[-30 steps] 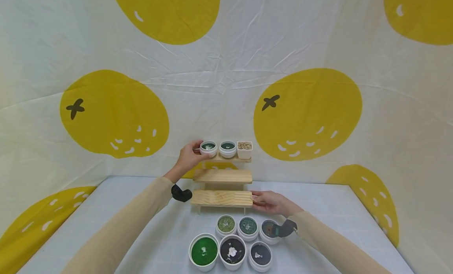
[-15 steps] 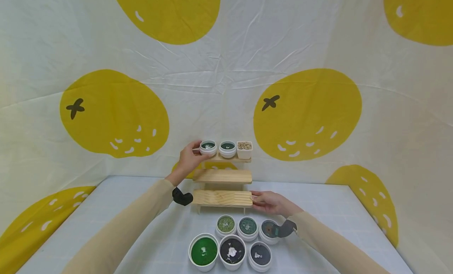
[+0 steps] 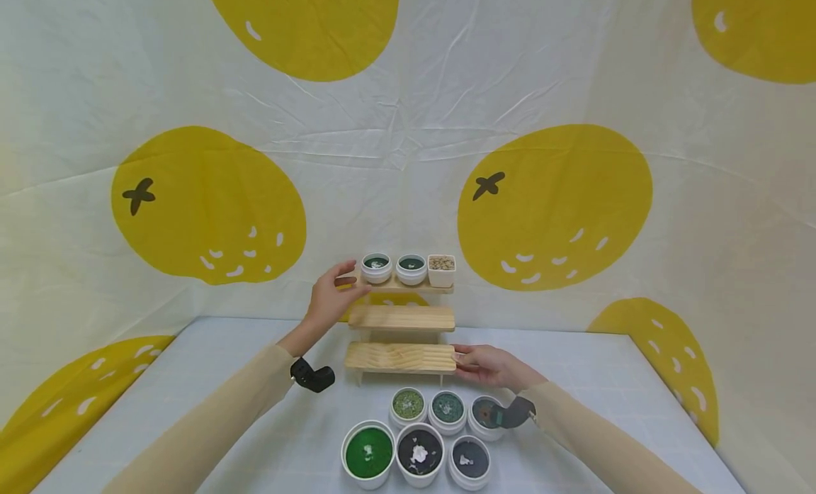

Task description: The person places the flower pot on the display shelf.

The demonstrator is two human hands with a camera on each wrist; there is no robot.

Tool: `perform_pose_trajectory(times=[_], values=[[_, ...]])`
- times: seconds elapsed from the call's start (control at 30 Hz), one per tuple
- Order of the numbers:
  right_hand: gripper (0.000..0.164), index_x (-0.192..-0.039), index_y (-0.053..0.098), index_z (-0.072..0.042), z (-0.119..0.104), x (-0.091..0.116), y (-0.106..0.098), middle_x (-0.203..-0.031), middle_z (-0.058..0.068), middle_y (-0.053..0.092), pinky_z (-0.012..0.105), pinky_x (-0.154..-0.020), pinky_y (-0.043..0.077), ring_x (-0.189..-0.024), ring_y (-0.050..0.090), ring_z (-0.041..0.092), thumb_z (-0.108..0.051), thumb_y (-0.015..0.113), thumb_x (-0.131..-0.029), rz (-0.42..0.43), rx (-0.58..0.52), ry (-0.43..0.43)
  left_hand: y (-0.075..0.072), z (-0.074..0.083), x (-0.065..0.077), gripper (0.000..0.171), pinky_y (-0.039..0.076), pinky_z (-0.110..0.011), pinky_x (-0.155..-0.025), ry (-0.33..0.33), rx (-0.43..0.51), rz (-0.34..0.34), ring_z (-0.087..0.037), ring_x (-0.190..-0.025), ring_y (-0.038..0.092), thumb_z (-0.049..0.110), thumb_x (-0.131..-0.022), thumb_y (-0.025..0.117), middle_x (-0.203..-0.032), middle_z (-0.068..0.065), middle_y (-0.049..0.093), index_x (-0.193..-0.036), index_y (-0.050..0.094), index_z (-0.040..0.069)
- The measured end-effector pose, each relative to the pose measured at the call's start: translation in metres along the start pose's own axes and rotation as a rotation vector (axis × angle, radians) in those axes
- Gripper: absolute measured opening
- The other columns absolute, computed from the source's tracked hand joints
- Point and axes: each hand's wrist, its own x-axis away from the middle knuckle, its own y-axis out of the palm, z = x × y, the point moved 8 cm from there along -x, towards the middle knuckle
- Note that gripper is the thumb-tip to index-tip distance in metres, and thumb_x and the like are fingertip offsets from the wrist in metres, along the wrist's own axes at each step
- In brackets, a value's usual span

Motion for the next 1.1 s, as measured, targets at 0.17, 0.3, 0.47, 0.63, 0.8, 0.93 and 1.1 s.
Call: perform_pose_trajectory(times=[0.17, 0.3, 0.47, 0.63, 0.8, 0.93, 1.1], values=[[0.062, -0.151, 0.009, 0.004, 0.0, -0.001, 0.001, -0.1, 0.003, 0.065, 0.019, -0.082, 0.056, -0.089, 0.065, 0.008, -0.005, 0.043, -0.1, -0.011, 0.007, -0.005, -0.008, -0.001, 0.013, 0.06, 0.05, -0.046, -0.098, -0.003, 0.018, -0.032, -0.036, -0.115, 0.058, 0.009, -0.078, 0.078, -0.135, -0.02, 0.055, -0.131, 0.053, -0.003], [0.062, -0.151, 0.009, 0.004, 0.001, -0.002, 0.0, -0.099, 0.002, 0.065, 0.019, -0.082, 0.056, -0.088, 0.065, 0.007, -0.006, 0.043, -0.101, -0.014, 0.005, -0.005, -0.01, -0.004, 0.026, 0.058, 0.051, -0.047, -0.097, 0.002, 0.0, -0.077, -0.037, -0.116, 0.058, 0.009, -0.078, 0.078, -0.134, -0.019, 0.056, -0.13, 0.053, -0.003], [0.063, -0.151, 0.011, 0.005, 0.0, -0.003, 0.0, -0.098, 0.002, 0.066, 0.019, -0.081, 0.056, -0.087, 0.065, 0.007, -0.006, 0.046, -0.099, -0.007, 0.017, -0.01, -0.011, -0.009, 0.045, 0.057, 0.052, -0.047, -0.096, -0.011, -0.014, -0.134, -0.035, -0.114, 0.059, 0.012, -0.079, 0.078, -0.132, -0.014, 0.058, -0.13, 0.056, 0.001], [0.064, -0.151, 0.015, 0.004, 0.001, -0.004, -0.003, -0.097, 0.003, 0.066, 0.019, -0.079, 0.056, -0.085, 0.064, 0.007, -0.006, 0.05, -0.098, 0.01, 0.029, -0.004, -0.014, -0.015, 0.06, 0.054, 0.054, -0.042, -0.092, -0.012, -0.005, -0.162, -0.032, -0.11, 0.061, 0.01, -0.079, 0.078, -0.131, -0.013, 0.059, -0.128, 0.058, 0.002], [0.063, -0.151, 0.014, 0.003, 0.002, -0.005, -0.005, -0.097, 0.002, 0.066, 0.02, -0.081, 0.056, -0.087, 0.065, 0.007, -0.006, 0.048, -0.099, 0.012, 0.032, -0.001, -0.017, -0.022, 0.075, 0.053, 0.055, -0.038, -0.091, -0.032, -0.034, -0.217, -0.03, -0.111, 0.061, 0.011, -0.08, 0.076, -0.129, -0.01, 0.061, -0.129, 0.058, 0.006], [0.064, -0.151, 0.013, 0.003, 0.002, -0.005, -0.006, -0.098, 0.002, 0.066, 0.02, -0.081, 0.056, -0.087, 0.065, 0.007, -0.006, 0.048, -0.099, 0.015, 0.025, 0.001, -0.016, -0.029, 0.089, 0.051, 0.054, -0.038, -0.092, -0.021, -0.046, -0.306, -0.029, -0.111, 0.061, 0.011, -0.083, 0.074, -0.128, -0.012, 0.062, -0.131, 0.057, 0.007], [0.065, -0.151, 0.012, 0.003, 0.003, -0.005, -0.004, -0.098, 0.002, 0.066, 0.02, -0.083, 0.056, -0.089, 0.065, 0.007, -0.007, 0.049, -0.099, -0.002, 0.02, 0.001, -0.014, -0.036, 0.107, 0.051, 0.054, -0.028, -0.091, 0.02, 0.001, -0.439, -0.034, -0.113, 0.059, 0.014, -0.086, 0.071, -0.131, -0.021, 0.058, -0.132, 0.053, 0.001]])
